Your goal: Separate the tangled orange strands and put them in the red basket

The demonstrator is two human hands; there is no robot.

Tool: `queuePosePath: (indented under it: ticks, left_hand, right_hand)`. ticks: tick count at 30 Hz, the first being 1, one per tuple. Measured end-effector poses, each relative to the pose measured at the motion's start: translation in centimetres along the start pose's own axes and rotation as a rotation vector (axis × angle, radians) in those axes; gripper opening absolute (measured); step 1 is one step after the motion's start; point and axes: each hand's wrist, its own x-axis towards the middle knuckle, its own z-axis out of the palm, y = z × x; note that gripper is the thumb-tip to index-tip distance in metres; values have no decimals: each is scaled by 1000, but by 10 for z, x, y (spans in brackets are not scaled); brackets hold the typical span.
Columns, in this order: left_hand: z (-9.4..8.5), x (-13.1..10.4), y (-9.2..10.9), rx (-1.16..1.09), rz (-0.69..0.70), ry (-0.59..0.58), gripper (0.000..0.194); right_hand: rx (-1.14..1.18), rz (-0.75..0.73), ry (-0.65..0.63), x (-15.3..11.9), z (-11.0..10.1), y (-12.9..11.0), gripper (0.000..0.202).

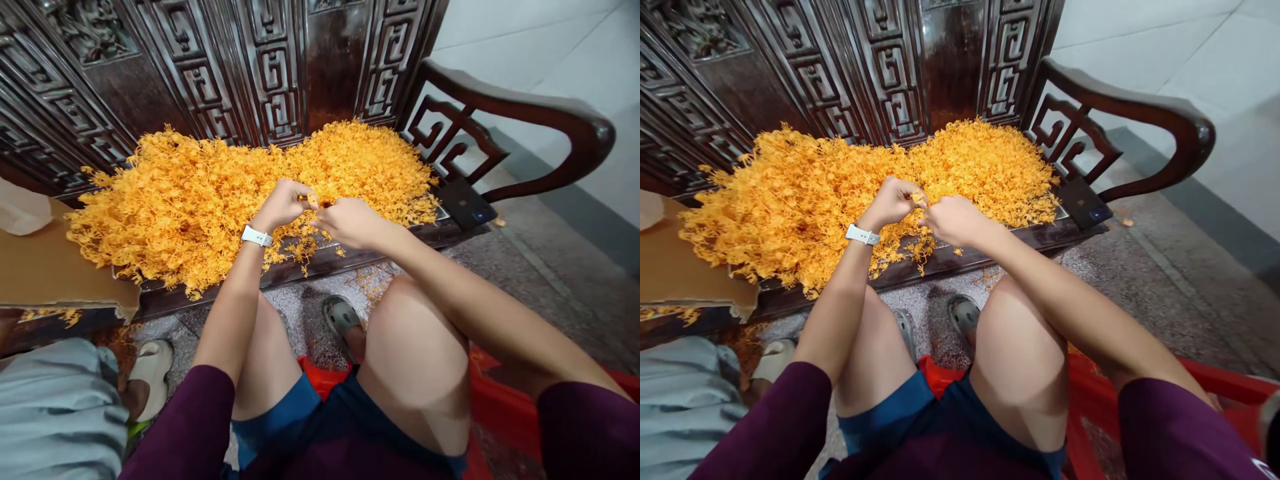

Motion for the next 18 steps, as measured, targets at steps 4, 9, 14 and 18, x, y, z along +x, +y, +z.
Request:
queuePosePath:
  ticks: [4,9,14,18]
  left_hand:
    - [-9,0,-13,212,3,201,18]
    - [-31,1,-45,356,-173,292,19]
    - [-40,-8,-38,365,-212,278,34]
    - [-47,-17,-11,429,-185,188,37]
  right_hand:
    - [367,-292,-300,-28,-15,-41,43]
    - [846,-849,-1007,-52,-6,-89,34]
    - [1732,-471,-420,-31,3,-78,49]
    - [1701,-213,-214,-25,16,-85,59]
